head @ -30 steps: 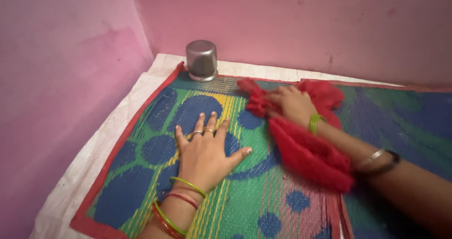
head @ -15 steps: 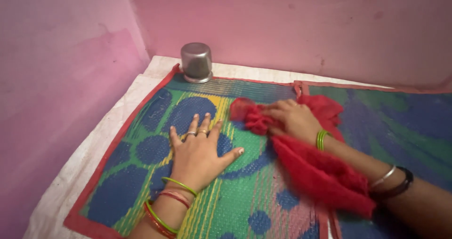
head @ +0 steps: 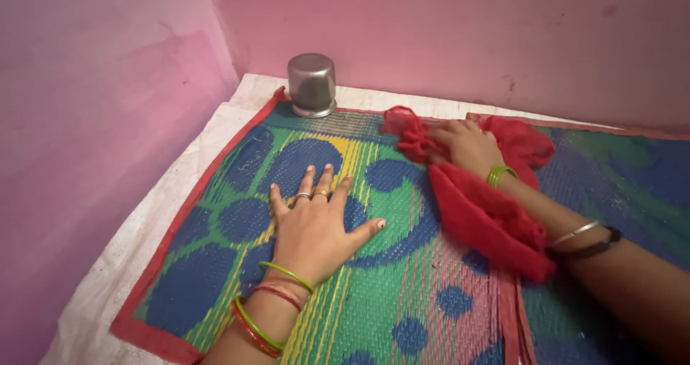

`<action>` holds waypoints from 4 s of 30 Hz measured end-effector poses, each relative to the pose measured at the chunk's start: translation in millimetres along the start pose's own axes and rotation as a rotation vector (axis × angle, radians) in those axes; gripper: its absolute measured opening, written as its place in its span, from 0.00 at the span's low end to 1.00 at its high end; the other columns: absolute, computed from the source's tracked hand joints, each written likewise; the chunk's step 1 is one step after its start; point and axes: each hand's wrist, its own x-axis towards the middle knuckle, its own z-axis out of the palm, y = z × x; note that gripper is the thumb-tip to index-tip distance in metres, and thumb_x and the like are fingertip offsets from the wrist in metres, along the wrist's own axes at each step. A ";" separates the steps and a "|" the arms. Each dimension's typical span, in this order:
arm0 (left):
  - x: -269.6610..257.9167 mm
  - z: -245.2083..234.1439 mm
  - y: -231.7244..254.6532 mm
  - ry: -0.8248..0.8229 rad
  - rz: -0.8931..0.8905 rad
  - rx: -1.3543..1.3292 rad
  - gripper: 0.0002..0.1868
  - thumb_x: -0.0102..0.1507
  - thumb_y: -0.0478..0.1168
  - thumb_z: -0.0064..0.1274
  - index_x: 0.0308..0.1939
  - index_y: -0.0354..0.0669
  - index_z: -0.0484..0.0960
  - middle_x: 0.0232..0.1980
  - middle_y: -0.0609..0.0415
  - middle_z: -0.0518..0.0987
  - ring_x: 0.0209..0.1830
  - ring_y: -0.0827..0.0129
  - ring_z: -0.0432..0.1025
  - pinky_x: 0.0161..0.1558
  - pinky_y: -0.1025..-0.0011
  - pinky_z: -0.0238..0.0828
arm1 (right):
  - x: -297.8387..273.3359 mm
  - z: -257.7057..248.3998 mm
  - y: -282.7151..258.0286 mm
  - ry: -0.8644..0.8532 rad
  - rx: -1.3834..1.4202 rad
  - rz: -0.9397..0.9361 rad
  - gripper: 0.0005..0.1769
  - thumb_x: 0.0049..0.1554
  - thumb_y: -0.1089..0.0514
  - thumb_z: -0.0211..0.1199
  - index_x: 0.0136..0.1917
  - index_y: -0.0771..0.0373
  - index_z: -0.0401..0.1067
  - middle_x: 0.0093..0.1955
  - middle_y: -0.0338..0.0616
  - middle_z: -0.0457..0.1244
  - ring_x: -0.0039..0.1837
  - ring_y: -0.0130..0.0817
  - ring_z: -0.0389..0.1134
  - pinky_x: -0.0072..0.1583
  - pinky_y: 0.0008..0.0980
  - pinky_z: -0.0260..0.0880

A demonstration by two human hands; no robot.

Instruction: The person wipes a small metal cup with a red cloth, then wipes a patterned mat on a table. The person uses the cloth to clean both the cup and the mat surface.

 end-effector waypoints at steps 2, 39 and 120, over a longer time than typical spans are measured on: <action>-0.1 -0.5 1.7 -0.022 -0.019 0.006 0.48 0.55 0.75 0.46 0.74 0.56 0.67 0.81 0.48 0.56 0.79 0.56 0.46 0.68 0.29 0.29 | -15.3 -4.5 -1.8 0.012 0.059 -0.110 0.25 0.52 0.39 0.65 0.62 0.44 0.75 0.67 0.36 0.63 0.69 0.45 0.61 0.60 0.55 0.67; 0.7 5.9 -0.1 0.012 0.005 -0.001 0.50 0.55 0.75 0.46 0.75 0.54 0.65 0.80 0.47 0.56 0.82 0.53 0.46 0.67 0.27 0.28 | -53.1 -38.3 -58.8 0.060 0.114 -0.226 0.22 0.51 0.44 0.65 0.59 0.46 0.76 0.65 0.32 0.65 0.66 0.40 0.63 0.58 0.50 0.66; 25.3 41.6 -42.7 0.439 -0.095 -0.355 0.27 0.56 0.31 0.49 0.60 0.46 0.78 0.38 0.45 0.85 0.42 0.53 0.79 0.54 0.56 0.59 | -24.2 -21.8 -134.0 0.152 0.285 -0.357 0.26 0.57 0.43 0.64 0.66 0.51 0.74 0.64 0.40 0.66 0.66 0.45 0.64 0.60 0.52 0.64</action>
